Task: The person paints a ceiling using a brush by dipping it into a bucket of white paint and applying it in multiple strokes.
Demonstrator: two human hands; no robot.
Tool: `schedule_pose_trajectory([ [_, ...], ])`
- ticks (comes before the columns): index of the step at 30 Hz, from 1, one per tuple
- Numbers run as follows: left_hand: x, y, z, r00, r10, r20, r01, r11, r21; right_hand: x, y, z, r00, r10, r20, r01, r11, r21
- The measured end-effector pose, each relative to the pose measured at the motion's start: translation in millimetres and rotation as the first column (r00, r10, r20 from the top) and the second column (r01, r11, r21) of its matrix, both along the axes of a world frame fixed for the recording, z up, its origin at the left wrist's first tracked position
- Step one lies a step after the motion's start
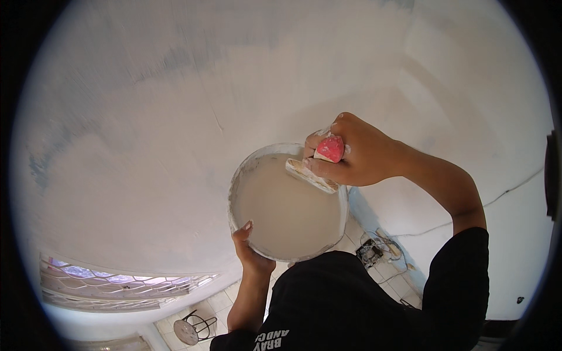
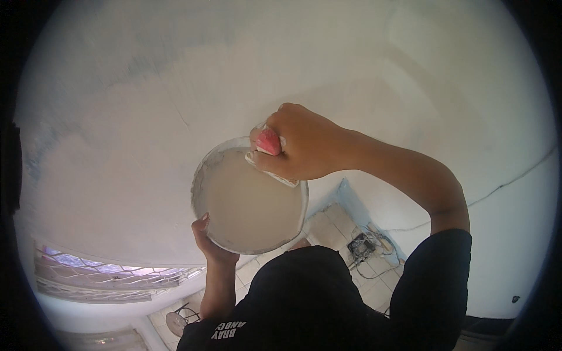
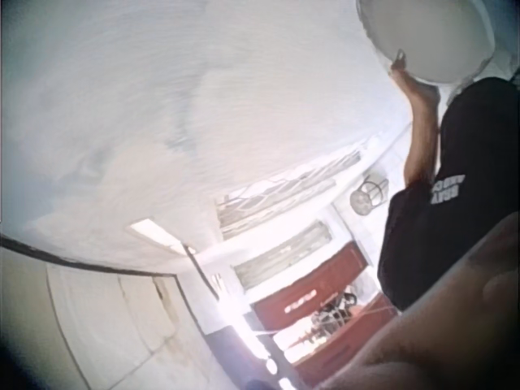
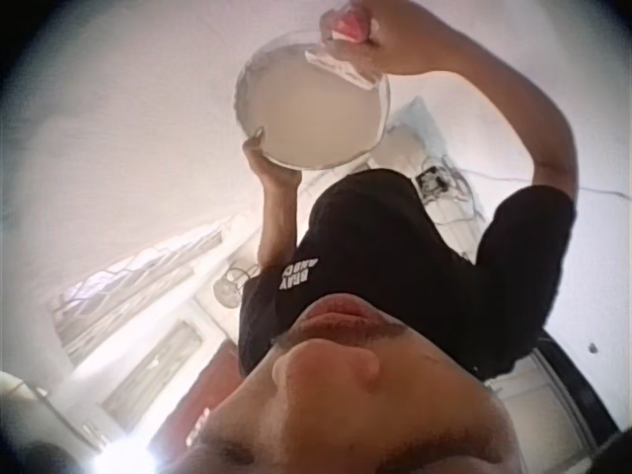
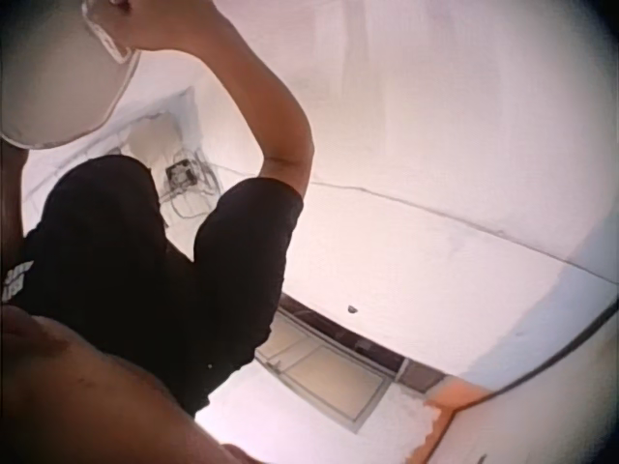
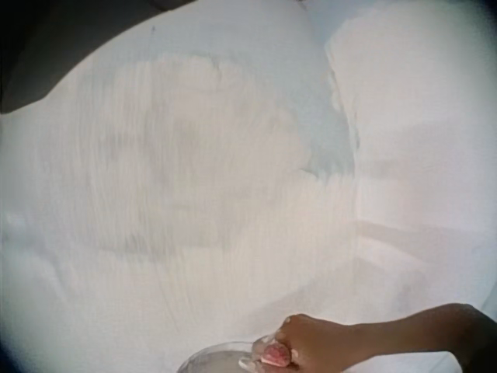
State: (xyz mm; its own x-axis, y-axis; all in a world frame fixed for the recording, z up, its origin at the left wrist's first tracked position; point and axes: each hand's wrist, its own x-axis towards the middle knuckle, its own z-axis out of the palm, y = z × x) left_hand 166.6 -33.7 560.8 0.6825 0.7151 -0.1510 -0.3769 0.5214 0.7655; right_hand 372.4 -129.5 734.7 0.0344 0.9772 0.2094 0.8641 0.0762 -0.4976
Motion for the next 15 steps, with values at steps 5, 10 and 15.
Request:
schedule_pose_trajectory([
  [5, 13.8, -5.4, 12.1, 0.996, 0.074, 0.045, -0.064, 0.978, -0.199, 15.3, -0.2, -5.9, 0.996, -0.056, -0.067, 0.064, 0.990, 0.124],
  [10, 21.9, 3.0, -8.0, 1.000, 0.007, 0.010, -0.006, 0.995, -0.100, 25.7, -16.2, 9.9, 0.804, -0.267, -0.532, 0.392, 0.910, 0.136],
  [15, 34.3, -5.1, -4.5, 0.996, -0.058, 0.070, 0.071, 0.978, -0.195, 27.6, -44.2, 14.5, 0.754, -0.333, -0.566, 0.486, 0.863, 0.139],
])
